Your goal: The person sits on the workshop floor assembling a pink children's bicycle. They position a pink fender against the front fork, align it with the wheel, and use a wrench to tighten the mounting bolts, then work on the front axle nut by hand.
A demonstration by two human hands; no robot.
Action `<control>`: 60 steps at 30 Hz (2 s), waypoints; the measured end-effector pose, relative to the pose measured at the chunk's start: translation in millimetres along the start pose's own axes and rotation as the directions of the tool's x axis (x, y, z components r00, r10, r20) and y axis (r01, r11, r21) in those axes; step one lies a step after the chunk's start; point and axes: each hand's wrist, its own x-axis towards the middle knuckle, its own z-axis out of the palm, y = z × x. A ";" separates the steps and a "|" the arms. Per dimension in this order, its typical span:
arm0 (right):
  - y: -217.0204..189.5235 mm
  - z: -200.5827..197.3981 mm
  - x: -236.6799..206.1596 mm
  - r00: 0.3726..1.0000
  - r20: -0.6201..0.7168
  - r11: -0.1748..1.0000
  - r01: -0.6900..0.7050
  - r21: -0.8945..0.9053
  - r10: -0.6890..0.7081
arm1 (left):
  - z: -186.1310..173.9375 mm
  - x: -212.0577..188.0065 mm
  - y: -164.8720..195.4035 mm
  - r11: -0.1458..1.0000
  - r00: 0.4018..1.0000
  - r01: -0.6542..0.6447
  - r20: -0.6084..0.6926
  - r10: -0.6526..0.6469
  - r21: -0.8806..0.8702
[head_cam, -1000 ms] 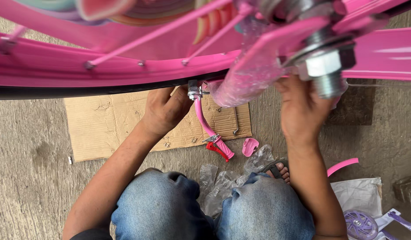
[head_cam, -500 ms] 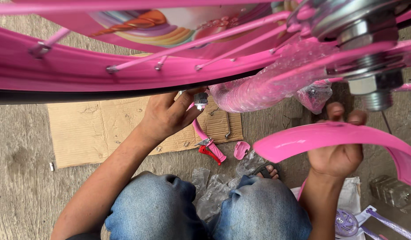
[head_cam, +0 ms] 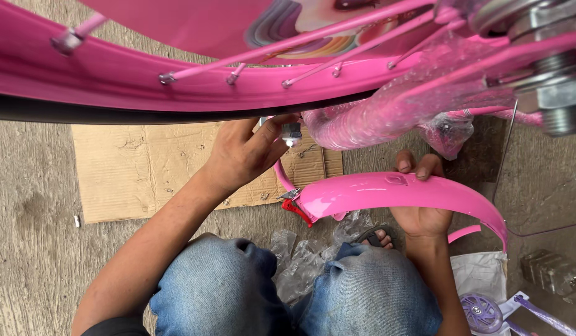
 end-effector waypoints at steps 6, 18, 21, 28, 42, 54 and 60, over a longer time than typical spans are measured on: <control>3.8 -4.7 -0.4 0.999 -0.004 0.999 -0.032 -0.023 0.032 | 2.6 -2.5 -1.0 0.987 0.996 -0.057 -0.065 0.068 0.153; 8.4 7.5 -4.9 0.996 0.039 0.994 -0.074 -0.084 0.078 | -11.7 -17.9 4.3 0.980 0.998 0.063 -0.008 -0.062 0.189; 11.4 5.9 -7.5 0.994 0.069 0.996 -0.091 0.011 0.090 | -34.1 -16.3 22.1 0.918 0.904 0.306 0.226 -0.363 0.252; -2.4 26.3 -11.8 0.980 0.175 0.996 -0.089 -0.026 0.092 | -55.0 26.2 81.6 0.845 0.847 0.337 0.525 -0.080 -0.416; -27.4 55.8 -31.6 0.986 0.160 0.970 -0.013 -0.242 0.053 | 23.6 43.8 105.5 0.820 0.887 -0.233 0.232 0.399 -0.523; -24.8 59.3 -29.0 0.992 0.119 0.967 0.000 -0.255 0.031 | 31.6 48.2 116.5 0.683 0.925 -0.112 0.176 0.337 -0.721; -20.1 59.1 -28.4 0.995 0.098 0.960 0.014 -0.280 0.014 | 26.9 51.7 115.8 0.573 0.909 0.096 0.306 0.283 -0.814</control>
